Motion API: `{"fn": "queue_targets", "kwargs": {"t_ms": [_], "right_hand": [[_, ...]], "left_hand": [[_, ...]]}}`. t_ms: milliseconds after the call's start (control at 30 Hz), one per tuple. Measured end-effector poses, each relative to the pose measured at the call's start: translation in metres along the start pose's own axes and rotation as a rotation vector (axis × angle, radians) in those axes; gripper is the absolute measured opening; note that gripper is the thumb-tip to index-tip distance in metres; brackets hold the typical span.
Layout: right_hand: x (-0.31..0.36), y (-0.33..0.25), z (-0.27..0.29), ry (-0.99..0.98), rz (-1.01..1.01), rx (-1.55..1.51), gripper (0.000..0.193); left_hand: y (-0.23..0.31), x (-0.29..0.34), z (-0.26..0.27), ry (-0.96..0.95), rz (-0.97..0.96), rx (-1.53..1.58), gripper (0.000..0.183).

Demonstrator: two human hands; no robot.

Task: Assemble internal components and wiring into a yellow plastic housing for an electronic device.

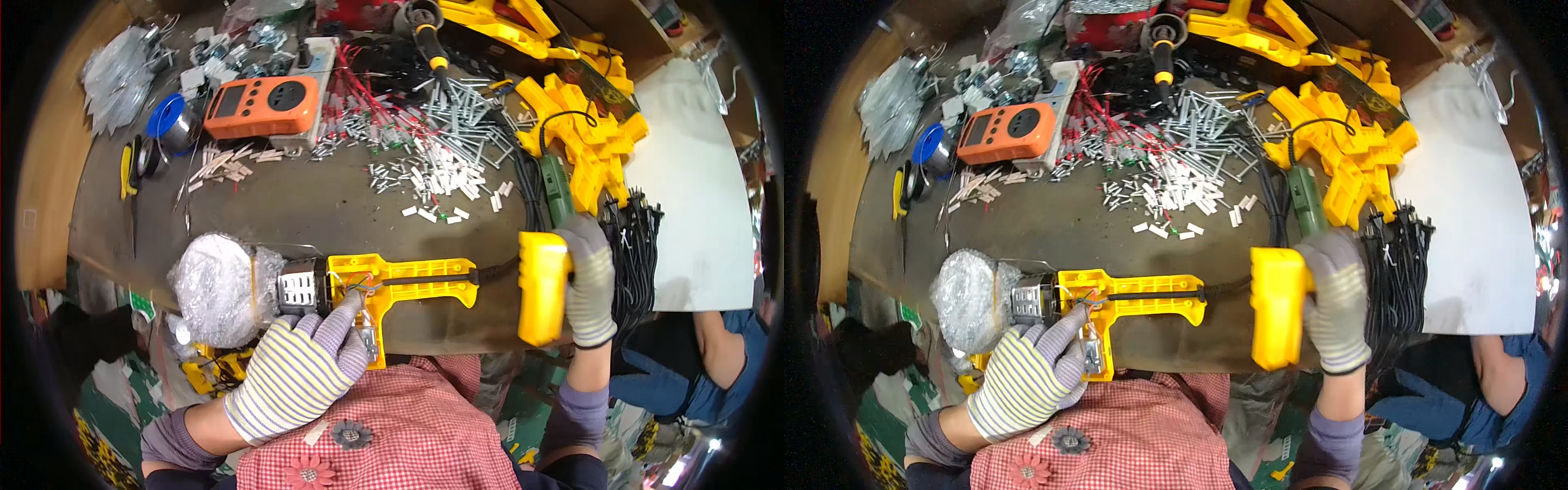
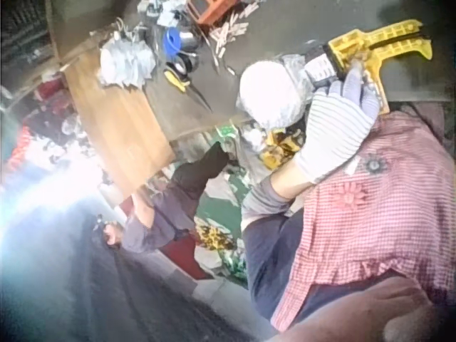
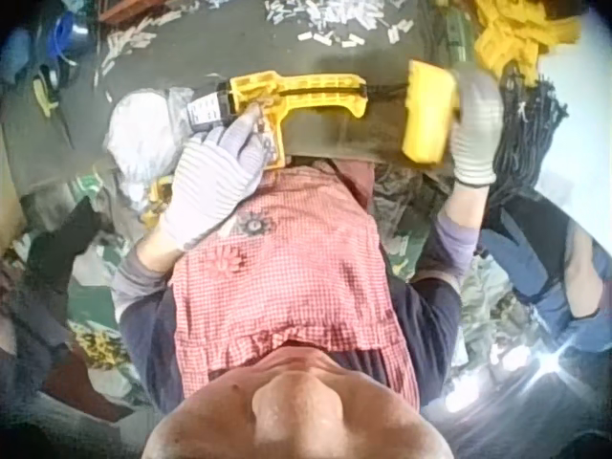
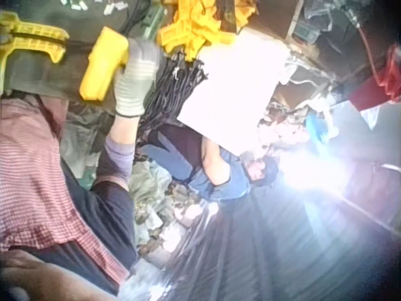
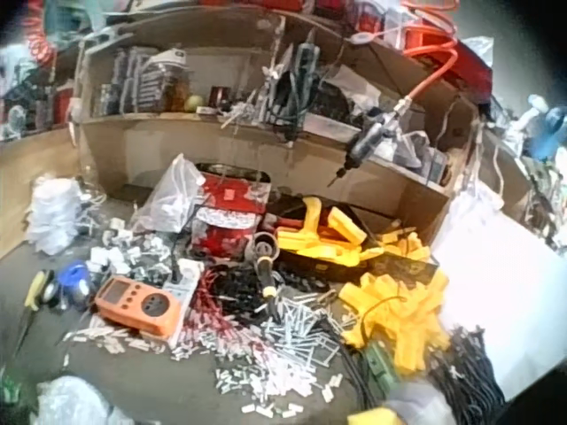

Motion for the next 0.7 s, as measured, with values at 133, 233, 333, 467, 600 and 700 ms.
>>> {"fn": "queue_targets", "kwargs": {"t_ms": [133,233,333,467,600,700], "right_hand": [[-0.004,-0.031,0.0,0.357,-0.525,-1.099,0.065],[-0.035,-0.086,-0.015,0.138,-0.434,-1.665,0.069],[-0.031,-0.087,-0.035,0.064,-0.453,-1.549,0.063],[-0.035,-0.116,-0.03,0.116,0.146,-0.746,0.052],[-0.041,-0.132,-0.04,0.043,0.069,-0.781,0.062],[-0.045,-0.133,-0.033,-0.052,0.105,-0.747,0.076]], "left_hand": [[0.0,-0.002,0.0,0.016,0.005,0.034,0.02],[-0.003,0.003,-0.003,0.071,0.003,0.024,0.025],[-0.004,0.002,-0.004,0.089,0.025,0.03,0.027],[-0.003,0.006,-0.004,0.128,0.01,0.019,0.021],[-0.006,0.015,-0.01,0.095,0.08,0.098,0.031],[-0.008,0.025,-0.013,0.248,0.109,0.256,0.036]]}}
Point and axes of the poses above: each hand's wrist, its own x-axis away from the middle knuckle, its own z-axis out of the back of the hand, y = z × x, the point moved 5 cm from there along -x, towards the middle knuckle, and after that the axes turned 10 degrees about x, right-handed, at the moved point
